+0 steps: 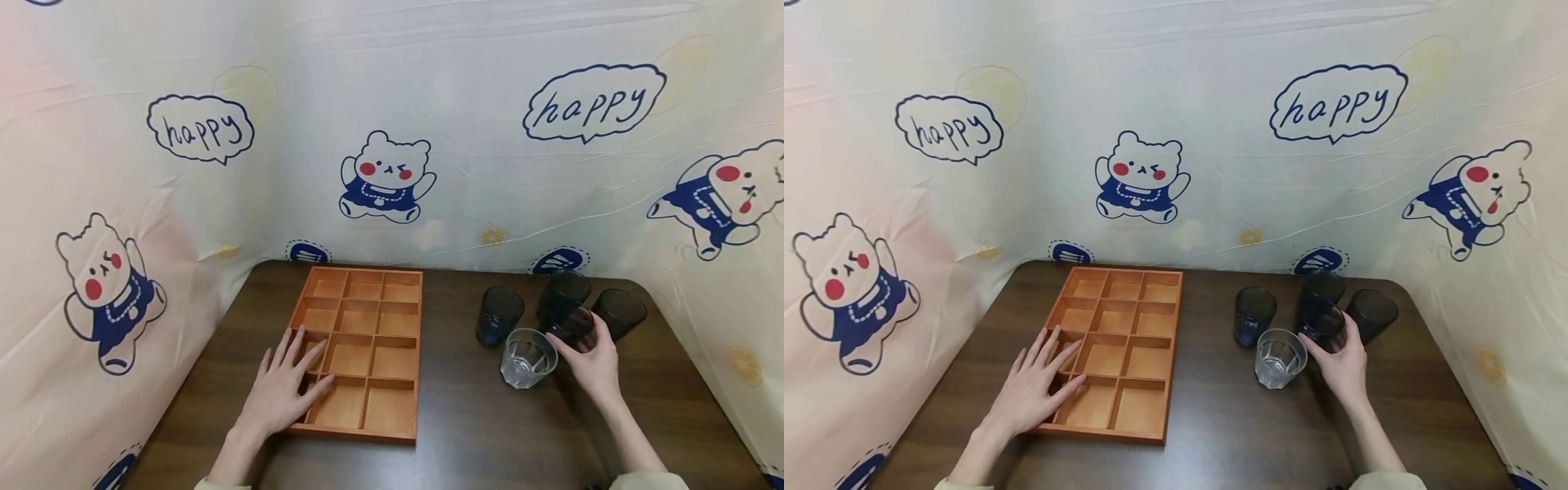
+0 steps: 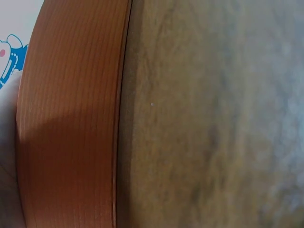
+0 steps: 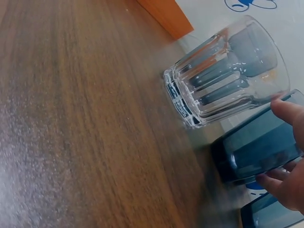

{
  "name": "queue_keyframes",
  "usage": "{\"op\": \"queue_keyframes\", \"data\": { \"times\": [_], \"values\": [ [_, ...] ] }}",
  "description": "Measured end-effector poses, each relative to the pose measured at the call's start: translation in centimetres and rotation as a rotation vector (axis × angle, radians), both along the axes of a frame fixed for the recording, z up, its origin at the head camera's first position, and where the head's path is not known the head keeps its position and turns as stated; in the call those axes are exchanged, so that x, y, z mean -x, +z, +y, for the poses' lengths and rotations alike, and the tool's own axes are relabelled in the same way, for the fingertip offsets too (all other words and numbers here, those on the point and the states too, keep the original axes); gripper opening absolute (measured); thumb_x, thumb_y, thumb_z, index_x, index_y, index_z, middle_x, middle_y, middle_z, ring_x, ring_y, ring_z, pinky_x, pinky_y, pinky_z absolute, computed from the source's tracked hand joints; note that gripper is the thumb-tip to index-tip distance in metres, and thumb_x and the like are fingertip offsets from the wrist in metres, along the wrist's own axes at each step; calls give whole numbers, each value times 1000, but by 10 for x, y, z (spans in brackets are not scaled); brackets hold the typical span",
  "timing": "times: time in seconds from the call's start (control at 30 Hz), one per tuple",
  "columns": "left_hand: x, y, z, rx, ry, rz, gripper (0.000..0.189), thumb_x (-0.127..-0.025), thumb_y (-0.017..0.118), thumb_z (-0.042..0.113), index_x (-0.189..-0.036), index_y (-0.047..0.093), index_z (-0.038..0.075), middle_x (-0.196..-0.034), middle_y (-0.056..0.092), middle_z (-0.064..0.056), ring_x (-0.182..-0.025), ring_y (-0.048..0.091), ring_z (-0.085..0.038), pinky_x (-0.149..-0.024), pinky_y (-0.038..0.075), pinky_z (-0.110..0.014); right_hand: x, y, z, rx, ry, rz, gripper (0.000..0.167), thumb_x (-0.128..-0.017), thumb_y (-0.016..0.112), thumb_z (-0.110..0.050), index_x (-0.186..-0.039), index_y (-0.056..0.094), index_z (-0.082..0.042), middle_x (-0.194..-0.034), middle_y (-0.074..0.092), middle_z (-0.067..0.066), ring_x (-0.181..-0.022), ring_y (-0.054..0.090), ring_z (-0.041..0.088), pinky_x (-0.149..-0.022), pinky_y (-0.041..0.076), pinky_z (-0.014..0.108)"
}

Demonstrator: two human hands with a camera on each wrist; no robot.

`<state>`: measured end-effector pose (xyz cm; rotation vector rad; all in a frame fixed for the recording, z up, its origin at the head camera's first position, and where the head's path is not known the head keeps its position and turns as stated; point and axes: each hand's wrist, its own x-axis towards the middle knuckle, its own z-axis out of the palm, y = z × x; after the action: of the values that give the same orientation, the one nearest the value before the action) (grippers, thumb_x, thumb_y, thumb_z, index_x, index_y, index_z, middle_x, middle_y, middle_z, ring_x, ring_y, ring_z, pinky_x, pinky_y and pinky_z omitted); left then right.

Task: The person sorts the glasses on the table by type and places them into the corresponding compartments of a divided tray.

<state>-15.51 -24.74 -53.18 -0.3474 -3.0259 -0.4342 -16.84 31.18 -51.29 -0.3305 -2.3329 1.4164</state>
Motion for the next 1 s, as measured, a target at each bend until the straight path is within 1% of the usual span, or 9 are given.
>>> {"op": "queue_keyframes", "data": {
  "times": [0.07, 0.23, 0.37, 0.43, 0.47, 0.6, 0.7, 0.83, 1.0],
  "values": [
    [1, -1, 1, 5, -1, 0, 76, -103, 55, 76, -169, 44, 40, -186, 19, -12, -173, 12, -41, -130, 22, -80, -3, 0, 2, -3, 4, 6, 81, -88, 89, 0, -159, 48, 2, -143, 63, 23, -105, 50, -21, -89, 42, -7],
    [1, 0, 1, 18, 2, -5, 74, -103, 55, 76, -166, 51, 36, -186, 19, -12, -173, 12, -41, -130, 23, -80, -12, 1, 7, -53, 26, 14, 80, -88, 91, -2, -157, 50, 0, -142, 63, 23, -107, 51, -21, -89, 42, -7],
    [2, 1, 1, 31, 2, -4, 75, -103, 56, 75, -166, 51, 35, -186, 19, -12, -173, 13, -42, -130, 24, -80, -18, 2, 9, -74, 25, 20, 80, -87, 91, -2, -157, 52, -1, -140, 63, 21, -107, 51, -23, -88, 43, -7],
    [2, 1, 1, 32, 1, -5, 76, -103, 56, 74, -168, 48, 36, -186, 19, -13, -173, 13, -42, -130, 24, -80, -20, 4, 10, -70, 25, 22, 81, -87, 91, -2, -157, 52, -2, -140, 63, 15, -108, 52, -23, -88, 44, -7],
    [2, 1, 1, 32, 1, -4, 76, -103, 57, 74, -168, 46, 36, -186, 19, -13, -173, 13, -42, -130, 24, -80, -21, 5, 11, -72, 24, 21, 81, -87, 91, -2, -158, 52, -2, -139, 63, 10, -108, 52, -23, -89, 43, -7],
    [1, 0, 1, 22, -4, -2, 79, -103, 57, 73, -171, 39, 39, -186, 19, -14, -173, 13, -42, -130, 24, -80, -23, 11, 13, -62, 20, 34, 82, -86, 92, -1, -158, 52, -4, -127, 63, -20, -107, 54, -25, -88, 45, -6],
    [1, -1, 1, 15, -5, 0, 79, -103, 57, 74, -172, 36, 40, -186, 20, -14, -173, 13, -42, -130, 24, -80, -23, 17, 13, -47, 28, 56, 83, -85, 92, 2, -158, 52, -4, -117, 61, -35, -105, 58, -26, -88, 46, -5],
    [1, -1, 1, 9, -3, -5, 80, -103, 56, 75, -172, 36, 40, -186, 19, -13, -173, 13, -42, -130, 23, -80, -22, 25, 13, -32, 64, 79, 83, -85, 91, 4, -158, 50, -2, -115, 64, -40, -105, 62, -25, -90, 46, -4],
    [2, 1, 0, 6, -3, -12, 80, -103, 55, 75, -172, 37, 39, -186, 19, -14, -173, 13, -42, -130, 22, -80, -22, 34, 12, -26, 99, 121, 83, -85, 89, 8, -157, 49, 0, -117, 66, -38, -104, 65, -24, -91, 48, -3]
  ]
}}
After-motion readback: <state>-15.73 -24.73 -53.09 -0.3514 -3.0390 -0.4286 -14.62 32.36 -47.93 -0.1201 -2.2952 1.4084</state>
